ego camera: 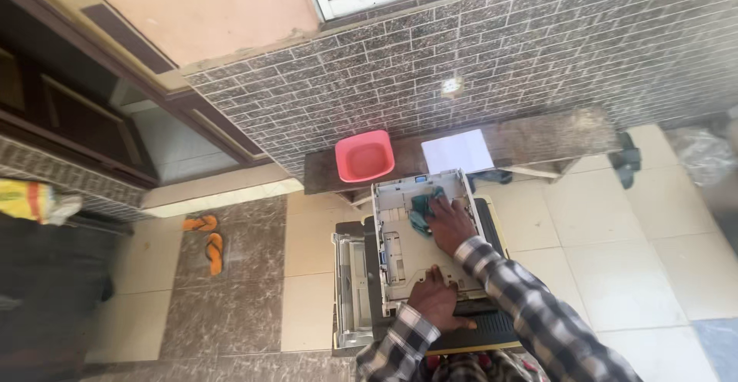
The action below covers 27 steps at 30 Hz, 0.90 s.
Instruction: The person wipes the interior of an open printer with a green cloth. They repeatedly dip the cloth into a pink basin of water and continue wiping various internal surfaces of the printer.
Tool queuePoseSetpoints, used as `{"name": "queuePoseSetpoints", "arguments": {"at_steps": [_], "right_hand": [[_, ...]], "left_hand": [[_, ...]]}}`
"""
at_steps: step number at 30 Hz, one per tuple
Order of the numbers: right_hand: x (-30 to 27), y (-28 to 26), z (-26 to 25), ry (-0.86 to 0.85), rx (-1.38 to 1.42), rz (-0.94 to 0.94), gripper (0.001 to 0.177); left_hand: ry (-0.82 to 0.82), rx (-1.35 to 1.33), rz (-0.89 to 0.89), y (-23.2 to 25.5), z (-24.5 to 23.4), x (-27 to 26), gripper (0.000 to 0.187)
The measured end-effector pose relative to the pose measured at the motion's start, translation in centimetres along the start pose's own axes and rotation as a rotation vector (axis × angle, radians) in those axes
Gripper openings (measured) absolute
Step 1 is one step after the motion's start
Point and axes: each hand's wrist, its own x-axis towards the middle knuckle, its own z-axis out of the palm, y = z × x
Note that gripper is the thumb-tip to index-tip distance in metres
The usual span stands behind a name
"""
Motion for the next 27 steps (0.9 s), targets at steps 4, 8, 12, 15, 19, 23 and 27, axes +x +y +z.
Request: {"name": "queuePoseSetpoints", "arguments": {"at_steps": [4,8,12,15,19,23,27], "right_hand": [[-4.1,-3.5,0.1,-0.099,0.12,0.012,0.032],[-4.8,-3.8,-1.2,-0.262,0.332,0.056,0.043],[-5.6,-4.1,-2.3,-0.475,0.325,0.112,0.036],[-3.5,-3.5,-3.1,-0.466,0.272,0.135,0.03],[-0.9,-2.6,-3.0,-0.177,0.027,0.137,0.031],[1.3,-2.9,-1.9,-0.157,-0.007,0.108,0.039],[2.5,-4.0,-1.0,-0.015,-0.069,-0.24,0.053]], "left_hand": [[0.077,0.028,0.011,1.5,2.2,-2.8,0.116],[0.19,0.062,0.114,0.6,0.3,-2.7,0.11],[0.102,0.013,0.071,1.1,0.2,-3.9,0.097],[0.257,0.059,0.056,1.0,-0.5,-4.2,0.098],[0.25,0.094,0.017,2.0,-0.6,-5.1,0.096],[0.239,0.081,0.0,2.7,-2.2,-5.5,0.103],[0.173,-0.023,-0.072,3.1,-3.2,-5.0,0.091]]}}
